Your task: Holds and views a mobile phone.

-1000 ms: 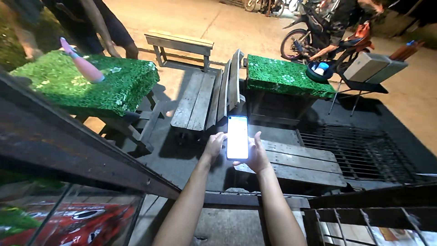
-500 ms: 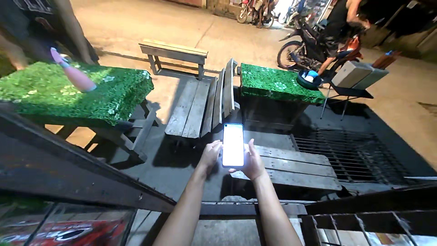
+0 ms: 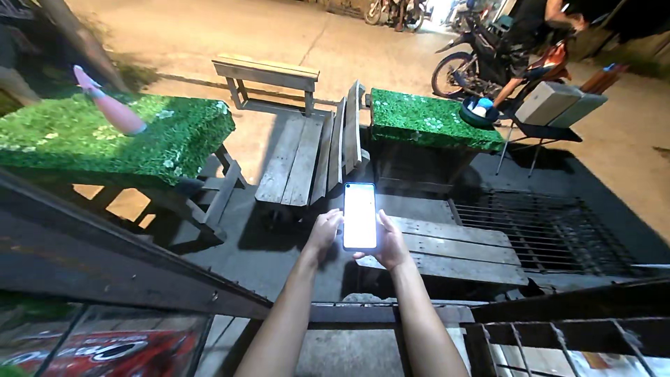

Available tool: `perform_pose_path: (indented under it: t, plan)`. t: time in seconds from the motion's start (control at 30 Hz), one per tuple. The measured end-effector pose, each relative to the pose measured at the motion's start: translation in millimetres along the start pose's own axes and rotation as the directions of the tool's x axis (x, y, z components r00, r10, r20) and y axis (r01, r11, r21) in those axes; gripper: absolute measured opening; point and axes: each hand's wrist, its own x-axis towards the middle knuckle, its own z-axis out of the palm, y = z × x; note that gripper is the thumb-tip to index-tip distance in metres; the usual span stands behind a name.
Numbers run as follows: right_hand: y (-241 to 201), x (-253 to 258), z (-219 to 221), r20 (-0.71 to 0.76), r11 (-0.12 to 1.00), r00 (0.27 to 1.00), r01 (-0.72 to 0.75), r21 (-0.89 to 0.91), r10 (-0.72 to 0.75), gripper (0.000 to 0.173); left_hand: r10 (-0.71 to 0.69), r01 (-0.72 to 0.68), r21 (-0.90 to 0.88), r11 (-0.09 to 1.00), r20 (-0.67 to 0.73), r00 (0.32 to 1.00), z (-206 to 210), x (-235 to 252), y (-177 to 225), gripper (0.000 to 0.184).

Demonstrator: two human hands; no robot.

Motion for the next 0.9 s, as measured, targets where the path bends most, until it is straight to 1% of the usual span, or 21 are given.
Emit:
perform_pose_path:
  t: [0.2,0.33,0.5,0.67,0.83,0.9]
  plan:
    - [-1,0,0,-0.011,1.0,1.0,0.0,0.012,0.001,0.061,-0.009,0.009,-0.019,1.0,0.017,1.0,0,-2,1,0.035]
    - [0,0,0,-0.048,1.0,0.999,0.01,0.013,-0.009,0.055,0.038,-0.04,0.023,0.999,0.043,0.998,-3,-3,-4,0.037]
    - [1,-1,1,-0.057,1.0,0.998,0.007,-0.001,-0.007,0.055,0.028,-0.03,0.061,0.998,0.027,0.999,-2,-5,-6,0.037]
    - [1,0,1,-0.026,1.0,1.0,0.015,-0.015,-0.015,0.056,0.024,-0.025,0.055,0.998,0.004,1.0,0,-4,-5,0.037]
    - [2,0,-1,-0.008,1.0,1.0,0.01,-0.011,-0.011,0.055,0.09,-0.088,0.13,0.988,-0.011,0.996,0,-3,-6,0.028]
    - [2,0,-1,-0.01,1.0,1.0,0.006,-0.007,-0.006,0.056,0.07,-0.069,0.122,0.99,-0.003,0.998,-2,-5,-9,0.033]
